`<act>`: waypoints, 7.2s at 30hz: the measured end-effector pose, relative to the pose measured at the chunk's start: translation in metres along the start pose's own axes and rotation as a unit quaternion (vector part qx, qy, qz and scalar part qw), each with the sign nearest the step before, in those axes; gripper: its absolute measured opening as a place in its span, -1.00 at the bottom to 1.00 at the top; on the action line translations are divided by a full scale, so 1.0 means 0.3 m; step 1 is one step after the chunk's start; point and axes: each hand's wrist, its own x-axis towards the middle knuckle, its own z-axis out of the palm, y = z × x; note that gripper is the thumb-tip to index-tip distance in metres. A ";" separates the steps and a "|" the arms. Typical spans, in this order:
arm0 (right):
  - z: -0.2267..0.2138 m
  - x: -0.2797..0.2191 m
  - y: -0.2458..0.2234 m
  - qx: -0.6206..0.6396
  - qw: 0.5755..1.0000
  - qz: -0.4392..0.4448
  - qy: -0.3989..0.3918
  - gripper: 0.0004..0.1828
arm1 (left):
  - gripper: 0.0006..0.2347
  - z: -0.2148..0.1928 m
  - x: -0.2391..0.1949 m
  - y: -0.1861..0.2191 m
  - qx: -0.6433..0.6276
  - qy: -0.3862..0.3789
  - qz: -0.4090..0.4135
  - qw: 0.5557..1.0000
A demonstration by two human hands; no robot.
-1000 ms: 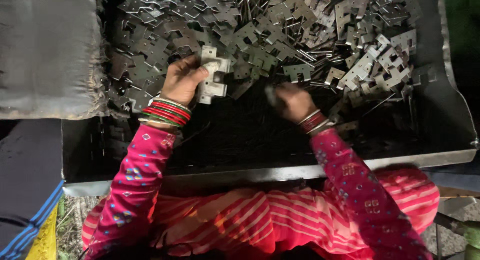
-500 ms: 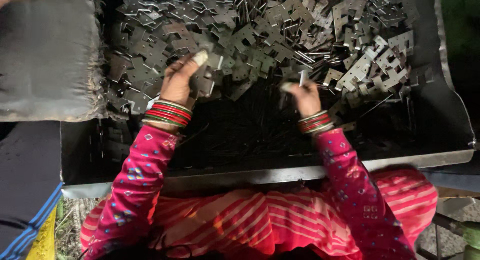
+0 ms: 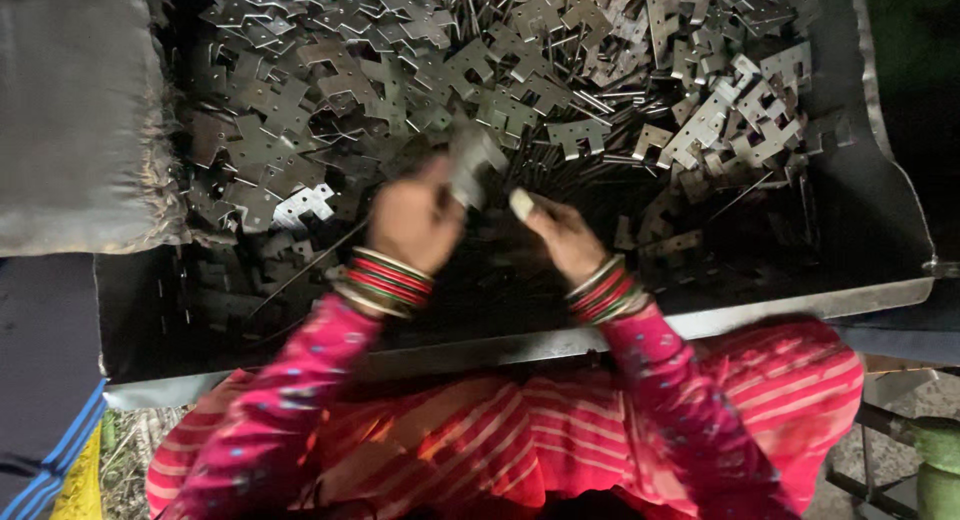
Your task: The person uses their hands to sort through and organize metal hinges and long metal rods in a large bin.
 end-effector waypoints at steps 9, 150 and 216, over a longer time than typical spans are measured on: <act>-0.411 0.020 -0.081 -0.718 0.639 0.275 -0.004 -0.29 | -0.78 -0.683 -0.020 -0.644 0.498 0.249 -0.106 0.824; -0.199 -0.083 -0.060 -0.228 0.960 -0.074 0.146 -0.55 | -0.52 -0.052 -0.016 -0.134 -0.656 -0.118 -0.137 0.733; -0.559 -0.022 0.012 -0.146 0.951 0.007 0.272 -0.41 | -0.63 0.252 0.136 -0.121 0.327 0.095 0.244 0.908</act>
